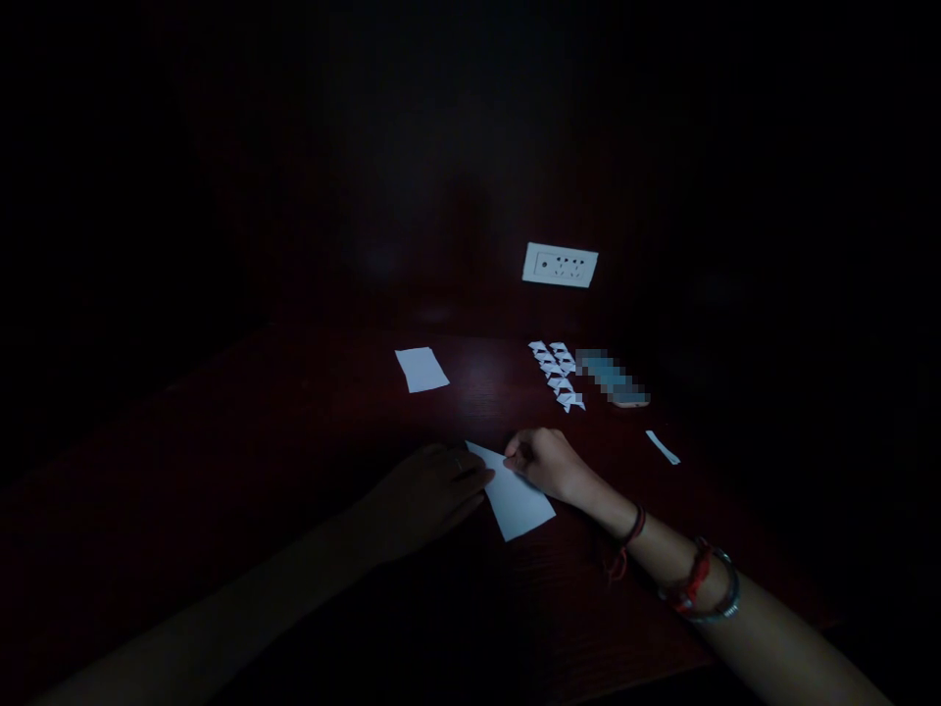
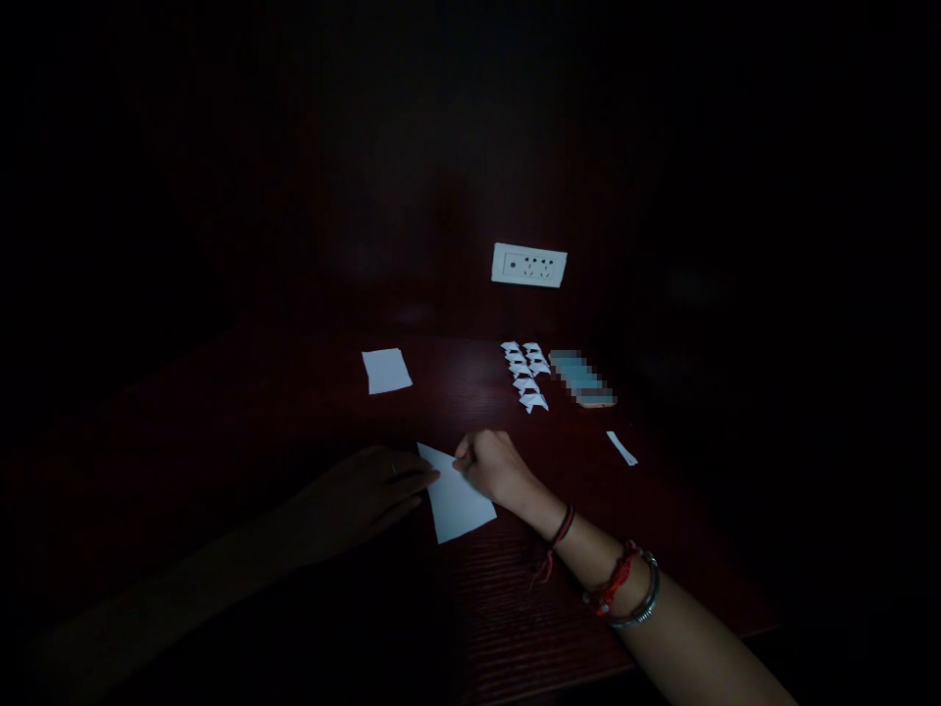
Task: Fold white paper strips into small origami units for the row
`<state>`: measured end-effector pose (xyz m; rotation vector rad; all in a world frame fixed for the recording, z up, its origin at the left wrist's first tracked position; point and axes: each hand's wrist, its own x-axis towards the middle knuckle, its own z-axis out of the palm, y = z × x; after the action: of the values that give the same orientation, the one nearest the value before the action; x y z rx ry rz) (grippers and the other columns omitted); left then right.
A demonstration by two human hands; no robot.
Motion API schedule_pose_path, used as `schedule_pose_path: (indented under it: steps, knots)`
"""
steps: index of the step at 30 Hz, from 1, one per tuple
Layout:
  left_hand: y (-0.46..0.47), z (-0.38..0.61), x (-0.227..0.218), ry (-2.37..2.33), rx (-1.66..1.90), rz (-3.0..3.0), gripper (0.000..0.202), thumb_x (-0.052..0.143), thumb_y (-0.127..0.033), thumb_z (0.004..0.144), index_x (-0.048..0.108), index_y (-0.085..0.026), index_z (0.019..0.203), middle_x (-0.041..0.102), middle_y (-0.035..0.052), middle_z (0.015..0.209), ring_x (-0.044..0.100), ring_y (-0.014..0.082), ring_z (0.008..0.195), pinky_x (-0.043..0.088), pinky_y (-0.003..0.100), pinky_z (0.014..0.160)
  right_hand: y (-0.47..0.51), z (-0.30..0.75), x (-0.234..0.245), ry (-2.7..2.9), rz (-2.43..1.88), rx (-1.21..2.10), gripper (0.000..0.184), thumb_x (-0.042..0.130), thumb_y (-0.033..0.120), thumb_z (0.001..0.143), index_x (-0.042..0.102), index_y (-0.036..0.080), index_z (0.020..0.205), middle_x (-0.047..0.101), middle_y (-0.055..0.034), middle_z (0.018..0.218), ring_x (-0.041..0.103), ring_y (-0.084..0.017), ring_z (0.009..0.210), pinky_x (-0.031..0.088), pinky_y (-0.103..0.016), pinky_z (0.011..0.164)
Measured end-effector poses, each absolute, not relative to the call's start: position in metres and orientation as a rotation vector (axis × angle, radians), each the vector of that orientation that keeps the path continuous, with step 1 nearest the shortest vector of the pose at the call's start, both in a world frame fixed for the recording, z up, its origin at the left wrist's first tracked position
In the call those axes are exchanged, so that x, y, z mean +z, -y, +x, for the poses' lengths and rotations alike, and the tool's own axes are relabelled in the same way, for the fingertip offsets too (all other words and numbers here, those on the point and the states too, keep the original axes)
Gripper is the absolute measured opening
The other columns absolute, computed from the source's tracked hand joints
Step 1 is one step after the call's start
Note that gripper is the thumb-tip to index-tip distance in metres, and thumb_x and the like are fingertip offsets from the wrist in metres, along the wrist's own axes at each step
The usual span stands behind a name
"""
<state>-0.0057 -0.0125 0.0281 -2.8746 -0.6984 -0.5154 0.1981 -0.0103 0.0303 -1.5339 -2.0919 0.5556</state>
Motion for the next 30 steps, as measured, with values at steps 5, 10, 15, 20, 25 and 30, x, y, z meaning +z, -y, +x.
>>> schedule_pose_path:
  steps: [5,10,15,20,25,30]
  knots:
    - [0.011,-0.009,0.02,0.73,-0.507,-2.966,0.029,0.039,-0.033,0.087,0.049,-0.025,0.113,0.052,0.0017,0.113,0.049,0.0196,0.098,0.037,0.036,0.086,0.013,0.197,0.034,2.097,-1.541,0.527,0.007,0.055,0.016,0.07,0.061,0.014,0.071,0.059,-0.0005,0.065,0.05,-0.008,0.056,0.035,-0.018,0.05]
    - [0.004,-0.014,0.016,0.665,-0.573,-3.075,0.03,0.034,-0.026,0.089,0.044,-0.024,0.118,0.043,0.0014,0.124,0.042,0.0172,0.11,0.034,0.033,0.092,0.01,0.199,0.033,2.02,-1.463,0.631,0.009,0.057,0.017,0.067,0.061,0.015,0.075,0.06,-0.0008,0.074,0.052,-0.009,0.065,0.04,-0.02,0.059]
    - [-0.003,-0.016,0.016,0.592,-0.63,-3.14,0.03,0.034,-0.022,0.089,0.042,-0.022,0.119,0.046,0.001,0.121,0.035,0.0151,0.116,0.033,0.032,0.093,0.005,0.199,0.026,1.715,-1.479,1.012,0.021,0.059,0.015,0.065,0.059,0.012,0.086,0.061,-0.0033,0.081,0.056,-0.011,0.071,0.043,-0.023,0.066]
    - [-0.006,-0.015,0.015,0.581,-0.684,-3.119,0.027,0.04,-0.023,0.087,0.046,-0.021,0.114,0.051,0.0021,0.116,0.038,0.0163,0.114,0.034,0.034,0.093,0.009,0.194,0.036,1.47,-1.406,1.261,0.021,0.059,0.008,0.063,0.058,0.011,0.083,0.063,-0.0029,0.078,0.057,-0.01,0.069,0.044,-0.025,0.072]
    - [-0.009,-0.015,0.015,0.578,-0.65,-3.131,0.027,0.048,-0.027,0.083,0.049,-0.022,0.11,0.051,0.0018,0.116,0.037,0.0175,0.114,0.034,0.035,0.092,0.017,0.189,0.051,1.277,-1.378,1.417,0.021,0.058,0.003,0.062,0.058,0.01,0.083,0.063,-0.0035,0.078,0.057,-0.01,0.069,0.043,-0.024,0.073]
    - [-0.011,-0.015,0.015,0.602,-0.647,-3.122,0.027,0.05,-0.032,0.082,0.052,-0.022,0.107,0.053,0.0022,0.114,0.039,0.0181,0.113,0.033,0.035,0.092,0.02,0.188,0.055,1.131,-1.312,1.511,0.024,0.056,0.006,0.066,0.058,0.011,0.089,0.062,-0.0045,0.084,0.057,-0.009,0.073,0.044,-0.022,0.073]
